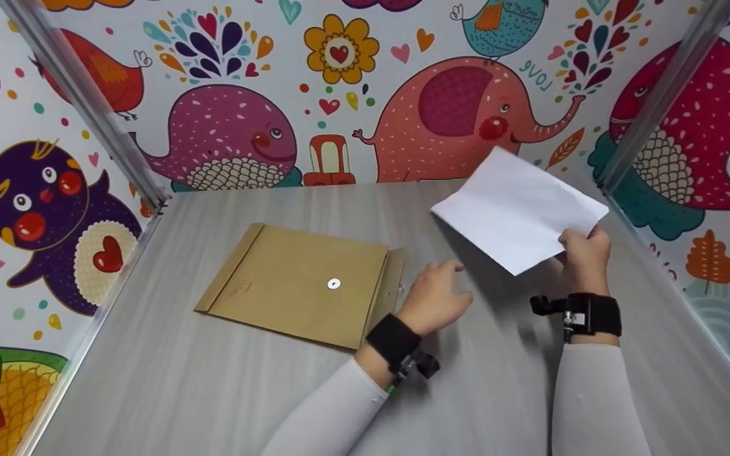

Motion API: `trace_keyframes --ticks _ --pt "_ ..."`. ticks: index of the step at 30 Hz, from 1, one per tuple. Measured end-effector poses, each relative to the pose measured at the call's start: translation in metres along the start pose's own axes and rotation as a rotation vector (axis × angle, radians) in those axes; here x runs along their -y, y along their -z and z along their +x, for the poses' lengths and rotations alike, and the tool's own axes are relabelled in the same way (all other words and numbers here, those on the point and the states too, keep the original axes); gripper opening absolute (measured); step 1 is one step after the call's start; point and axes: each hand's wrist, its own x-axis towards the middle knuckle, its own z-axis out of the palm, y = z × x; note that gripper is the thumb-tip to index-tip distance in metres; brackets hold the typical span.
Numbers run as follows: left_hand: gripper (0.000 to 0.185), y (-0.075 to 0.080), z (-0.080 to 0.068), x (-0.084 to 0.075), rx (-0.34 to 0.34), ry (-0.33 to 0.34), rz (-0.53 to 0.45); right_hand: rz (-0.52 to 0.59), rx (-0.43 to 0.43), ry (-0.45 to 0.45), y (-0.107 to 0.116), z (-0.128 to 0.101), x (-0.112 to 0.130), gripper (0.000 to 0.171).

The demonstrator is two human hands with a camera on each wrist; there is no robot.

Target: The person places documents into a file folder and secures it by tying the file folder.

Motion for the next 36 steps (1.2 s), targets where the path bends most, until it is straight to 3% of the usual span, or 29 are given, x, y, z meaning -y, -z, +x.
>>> trace_keyframes --ticks 5,11,15,22,28,32,36 --pt "0.051 0.036 0.000 0.034 -0.153 -0.008 -0.019 -0.012 0.131 -0.013 -0.011 -0.004 -0.008 0.043" --pt "0.040 0.081 0.006 0.071 -0.376 -0.029 -0.094 -0.076 0.348 0.089 -0.023 -0.014 -0.013 0.036" --pt "0.034 0.101 0.008 0.088 -0.469 -0.010 -0.180 -0.063 0.410 0.131 -0.028 -0.022 -0.006 0.033" --pt "0.030 0.116 0.008 0.102 -0.472 0.059 -0.265 -0.027 0.400 0.212 -0.018 -0.030 0.015 0.038" --pt "0.032 0.116 0.008 0.104 -0.473 0.081 -0.295 0.135 0.419 0.232 0.002 -0.030 0.026 0.039" --pt "0.039 0.116 0.009 0.105 -0.461 0.106 -0.358 0.156 0.499 0.223 0.003 -0.034 0.027 0.039" --pt "0.048 0.120 0.010 0.106 -0.435 0.129 -0.425 0.075 0.617 0.220 -0.003 -0.039 0.026 0.042"
